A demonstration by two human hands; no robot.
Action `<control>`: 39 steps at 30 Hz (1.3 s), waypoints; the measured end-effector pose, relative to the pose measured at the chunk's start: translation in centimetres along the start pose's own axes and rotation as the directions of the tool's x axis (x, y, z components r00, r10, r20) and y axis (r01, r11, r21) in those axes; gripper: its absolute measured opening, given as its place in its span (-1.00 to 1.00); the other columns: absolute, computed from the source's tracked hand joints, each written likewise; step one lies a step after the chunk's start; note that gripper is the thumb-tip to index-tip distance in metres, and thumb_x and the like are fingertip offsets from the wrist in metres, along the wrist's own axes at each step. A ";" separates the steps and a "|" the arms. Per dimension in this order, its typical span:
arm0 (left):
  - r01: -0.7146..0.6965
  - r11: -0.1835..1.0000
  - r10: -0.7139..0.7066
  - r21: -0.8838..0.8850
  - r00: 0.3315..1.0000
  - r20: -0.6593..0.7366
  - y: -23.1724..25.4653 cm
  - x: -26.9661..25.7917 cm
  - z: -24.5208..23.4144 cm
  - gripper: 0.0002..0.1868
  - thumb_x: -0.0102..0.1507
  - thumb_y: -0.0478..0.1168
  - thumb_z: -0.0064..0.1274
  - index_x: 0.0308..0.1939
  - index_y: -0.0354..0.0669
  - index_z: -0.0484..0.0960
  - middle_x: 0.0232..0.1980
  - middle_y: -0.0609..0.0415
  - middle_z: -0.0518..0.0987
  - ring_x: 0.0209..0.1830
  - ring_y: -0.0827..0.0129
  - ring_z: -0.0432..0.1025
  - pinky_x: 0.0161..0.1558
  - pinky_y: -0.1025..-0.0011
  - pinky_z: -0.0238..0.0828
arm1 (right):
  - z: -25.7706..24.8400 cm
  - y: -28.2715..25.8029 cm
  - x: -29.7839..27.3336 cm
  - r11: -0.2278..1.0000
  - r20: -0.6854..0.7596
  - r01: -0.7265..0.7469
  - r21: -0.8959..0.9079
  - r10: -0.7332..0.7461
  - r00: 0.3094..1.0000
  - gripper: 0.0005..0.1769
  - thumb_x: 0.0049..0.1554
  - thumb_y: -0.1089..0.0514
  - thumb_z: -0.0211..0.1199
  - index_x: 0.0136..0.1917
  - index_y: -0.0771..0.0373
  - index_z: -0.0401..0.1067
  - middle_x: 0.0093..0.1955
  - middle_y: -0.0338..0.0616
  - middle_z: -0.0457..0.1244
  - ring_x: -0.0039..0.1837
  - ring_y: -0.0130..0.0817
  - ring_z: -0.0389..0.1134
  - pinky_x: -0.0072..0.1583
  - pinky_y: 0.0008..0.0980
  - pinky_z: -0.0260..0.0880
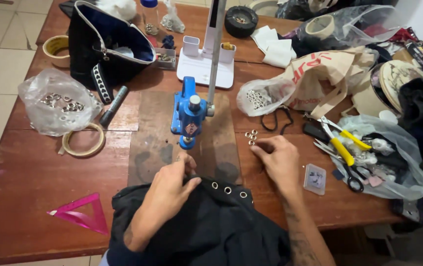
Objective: Attaching metal grommets to a piece of black fabric using a hand-press machine.
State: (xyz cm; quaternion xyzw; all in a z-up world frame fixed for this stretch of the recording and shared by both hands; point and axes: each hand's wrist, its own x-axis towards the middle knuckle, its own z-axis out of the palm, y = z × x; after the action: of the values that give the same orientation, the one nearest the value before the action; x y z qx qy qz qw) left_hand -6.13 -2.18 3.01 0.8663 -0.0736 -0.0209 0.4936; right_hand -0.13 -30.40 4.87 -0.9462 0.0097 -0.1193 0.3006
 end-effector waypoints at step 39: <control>0.293 0.878 -0.180 -0.378 0.935 0.307 0.5 -0.5 -5.0 -0.84 0.31 -0.20 0.15 -0.12 -0.21 0.70 -0.28 0.18 0.57 -0.37 0.56 0.33 -0.29 0.60 0.26 | 0.9 -8.1 -3.4 0.769 0.646 -0.359 0.529 -0.090 0.758 -0.76 0.25 0.17 0.21 0.10 0.34 0.55 -0.09 -0.21 0.35 -0.10 -0.51 0.23 -0.05 -0.53 0.22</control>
State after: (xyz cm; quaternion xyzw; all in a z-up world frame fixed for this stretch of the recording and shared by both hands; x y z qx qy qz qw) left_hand -6.17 1.90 5.93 0.7322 -0.0248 -0.2113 0.6469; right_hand -3.65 -22.93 8.00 -0.7700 -0.0605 0.2363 0.5896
